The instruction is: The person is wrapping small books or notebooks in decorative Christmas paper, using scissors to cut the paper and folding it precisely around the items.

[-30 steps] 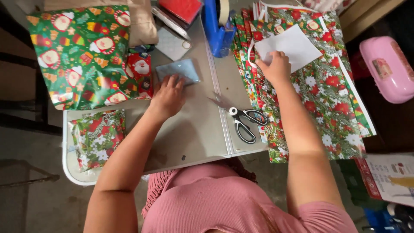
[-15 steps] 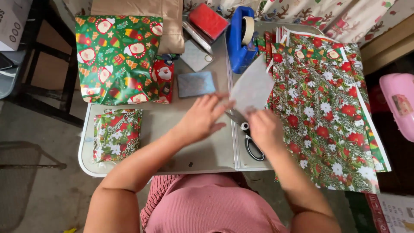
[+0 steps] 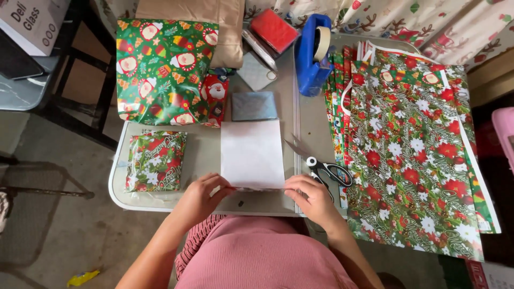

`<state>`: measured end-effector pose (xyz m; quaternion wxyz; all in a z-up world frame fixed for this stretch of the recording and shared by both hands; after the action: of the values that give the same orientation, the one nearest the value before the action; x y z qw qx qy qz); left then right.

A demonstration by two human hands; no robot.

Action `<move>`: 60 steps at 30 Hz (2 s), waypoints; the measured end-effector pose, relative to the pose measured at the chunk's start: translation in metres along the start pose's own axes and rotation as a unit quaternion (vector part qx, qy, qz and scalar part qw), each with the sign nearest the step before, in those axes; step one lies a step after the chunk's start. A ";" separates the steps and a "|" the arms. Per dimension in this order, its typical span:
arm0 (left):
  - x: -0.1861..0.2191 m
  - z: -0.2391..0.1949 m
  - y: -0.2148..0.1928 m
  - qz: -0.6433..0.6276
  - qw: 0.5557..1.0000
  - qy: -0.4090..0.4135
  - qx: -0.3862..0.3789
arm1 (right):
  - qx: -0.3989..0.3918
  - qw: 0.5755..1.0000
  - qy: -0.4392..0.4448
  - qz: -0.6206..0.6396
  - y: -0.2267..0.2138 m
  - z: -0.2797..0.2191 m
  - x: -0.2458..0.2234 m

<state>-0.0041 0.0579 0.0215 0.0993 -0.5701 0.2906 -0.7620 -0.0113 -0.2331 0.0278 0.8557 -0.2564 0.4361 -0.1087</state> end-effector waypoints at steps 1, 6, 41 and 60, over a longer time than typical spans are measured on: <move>-0.008 -0.005 0.003 -0.001 1.000 -0.002 0.002 | -0.003 1.000 -0.001 0.001 0.003 -0.001 0.000; -0.047 -0.016 0.016 -0.083 0.985 -0.152 0.022 | 0.023 0.994 0.100 0.021 0.020 -0.022 0.035; 0.008 -0.020 0.069 0.292 0.928 0.223 0.057 | 0.110 0.973 0.174 -0.105 0.046 -0.008 0.026; -0.002 -0.016 0.075 0.293 0.928 0.228 0.011 | 0.135 0.969 0.159 -0.135 0.048 -0.012 0.032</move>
<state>-0.0320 0.0034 -0.0251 0.2559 -0.2690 0.4509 -0.8117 -0.0032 -0.2095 -0.0256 0.7793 -0.1746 0.5093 -0.3207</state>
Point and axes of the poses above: each hand's wrist, its own z-axis towards the middle knuckle, its own y-axis out of the palm, x = y × z, the point moved 4 cm from there along z, towards the middle knuckle, and after that the axes turned 1 degree about -z, right-handed, at the moved point
